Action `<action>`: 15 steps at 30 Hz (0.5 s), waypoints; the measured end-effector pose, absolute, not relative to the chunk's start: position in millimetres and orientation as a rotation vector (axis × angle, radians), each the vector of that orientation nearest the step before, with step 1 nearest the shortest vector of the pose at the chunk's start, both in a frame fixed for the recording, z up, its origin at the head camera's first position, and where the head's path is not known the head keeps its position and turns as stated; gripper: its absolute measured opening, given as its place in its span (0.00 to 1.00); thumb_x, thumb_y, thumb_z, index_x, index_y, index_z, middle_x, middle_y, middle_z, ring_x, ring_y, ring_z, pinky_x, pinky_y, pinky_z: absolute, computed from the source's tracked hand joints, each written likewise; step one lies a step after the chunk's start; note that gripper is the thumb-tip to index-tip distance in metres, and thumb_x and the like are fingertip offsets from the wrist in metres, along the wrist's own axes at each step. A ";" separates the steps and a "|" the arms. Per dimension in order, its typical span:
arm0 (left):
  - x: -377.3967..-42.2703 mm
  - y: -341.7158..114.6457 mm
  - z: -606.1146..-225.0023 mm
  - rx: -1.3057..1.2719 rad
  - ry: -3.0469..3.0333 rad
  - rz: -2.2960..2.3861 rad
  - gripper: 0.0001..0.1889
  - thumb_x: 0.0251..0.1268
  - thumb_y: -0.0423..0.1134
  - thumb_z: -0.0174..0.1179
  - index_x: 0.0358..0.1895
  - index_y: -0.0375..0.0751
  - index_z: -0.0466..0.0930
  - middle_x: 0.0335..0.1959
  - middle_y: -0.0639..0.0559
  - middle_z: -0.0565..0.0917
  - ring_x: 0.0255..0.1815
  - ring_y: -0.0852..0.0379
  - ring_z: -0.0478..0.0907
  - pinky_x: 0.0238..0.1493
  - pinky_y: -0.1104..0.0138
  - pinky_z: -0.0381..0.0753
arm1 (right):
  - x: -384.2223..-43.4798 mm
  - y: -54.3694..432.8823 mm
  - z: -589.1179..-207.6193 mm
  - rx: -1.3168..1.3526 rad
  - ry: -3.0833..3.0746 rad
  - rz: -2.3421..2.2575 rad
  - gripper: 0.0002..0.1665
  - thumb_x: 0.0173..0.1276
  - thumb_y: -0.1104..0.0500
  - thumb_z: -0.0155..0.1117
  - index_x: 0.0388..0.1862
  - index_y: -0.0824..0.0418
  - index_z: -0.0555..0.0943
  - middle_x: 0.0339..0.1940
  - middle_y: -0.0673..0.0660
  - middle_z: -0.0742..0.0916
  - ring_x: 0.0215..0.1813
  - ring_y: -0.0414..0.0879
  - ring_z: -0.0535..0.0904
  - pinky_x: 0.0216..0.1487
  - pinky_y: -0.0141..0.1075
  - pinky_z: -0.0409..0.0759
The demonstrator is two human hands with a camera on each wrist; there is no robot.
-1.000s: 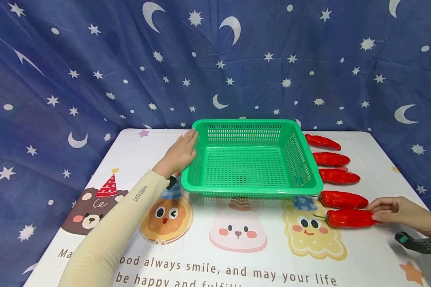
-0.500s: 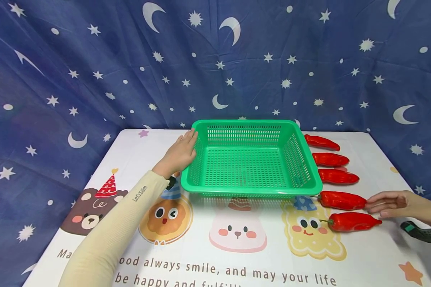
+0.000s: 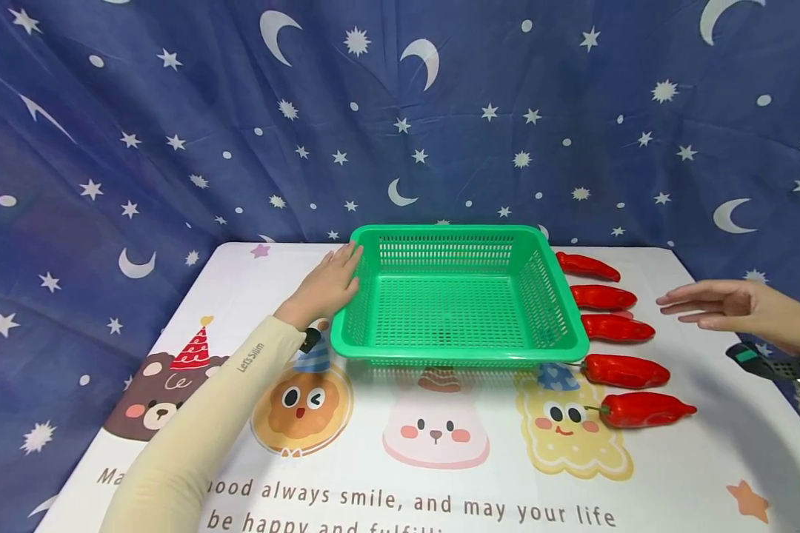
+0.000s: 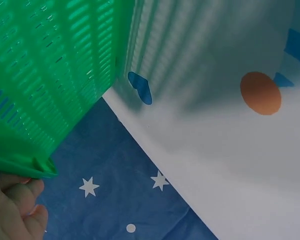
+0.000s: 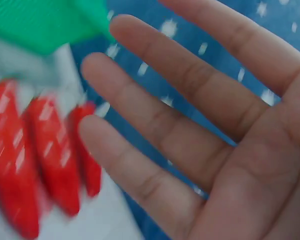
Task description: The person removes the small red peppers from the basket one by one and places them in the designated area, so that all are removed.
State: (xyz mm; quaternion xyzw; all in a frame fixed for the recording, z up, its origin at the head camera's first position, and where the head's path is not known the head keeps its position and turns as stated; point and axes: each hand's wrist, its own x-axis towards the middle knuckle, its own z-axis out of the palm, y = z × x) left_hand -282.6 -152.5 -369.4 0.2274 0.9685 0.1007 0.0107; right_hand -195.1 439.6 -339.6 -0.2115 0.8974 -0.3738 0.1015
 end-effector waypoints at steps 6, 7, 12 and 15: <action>-289.0 -156.7 -364.1 0.750 3.026 0.248 0.32 0.74 0.44 0.39 0.75 0.35 0.44 0.76 0.36 0.46 0.77 0.42 0.45 0.77 0.51 0.43 | -223.2 389.5 -290.2 -0.792 2.644 -1.168 0.27 0.64 0.75 0.53 0.63 0.69 0.69 0.55 0.37 0.81 0.53 0.28 0.79 0.45 0.21 0.80; -289.4 -157.5 -360.6 0.747 3.017 0.245 0.32 0.74 0.45 0.40 0.75 0.35 0.44 0.76 0.36 0.45 0.77 0.41 0.45 0.77 0.51 0.43 | -227.3 380.1 -282.9 -0.824 2.634 -1.181 0.27 0.64 0.75 0.53 0.63 0.69 0.68 0.55 0.37 0.81 0.53 0.28 0.79 0.46 0.21 0.79; -292.8 -160.7 -327.7 0.671 2.978 0.277 0.36 0.73 0.50 0.42 0.76 0.40 0.40 0.77 0.37 0.39 0.77 0.39 0.40 0.77 0.50 0.38 | -244.9 331.7 -250.0 -0.843 2.676 -1.265 0.25 0.69 0.69 0.51 0.66 0.65 0.68 0.56 0.37 0.81 0.53 0.28 0.79 0.49 0.18 0.77; -294.6 -155.1 -302.7 0.636 3.008 0.293 0.37 0.72 0.53 0.42 0.76 0.43 0.37 0.77 0.38 0.36 0.78 0.40 0.37 0.77 0.49 0.34 | -254.6 301.3 -234.8 -0.732 2.776 -1.297 0.26 0.71 0.61 0.52 0.68 0.58 0.68 0.58 0.42 0.80 0.53 0.28 0.78 0.49 0.16 0.75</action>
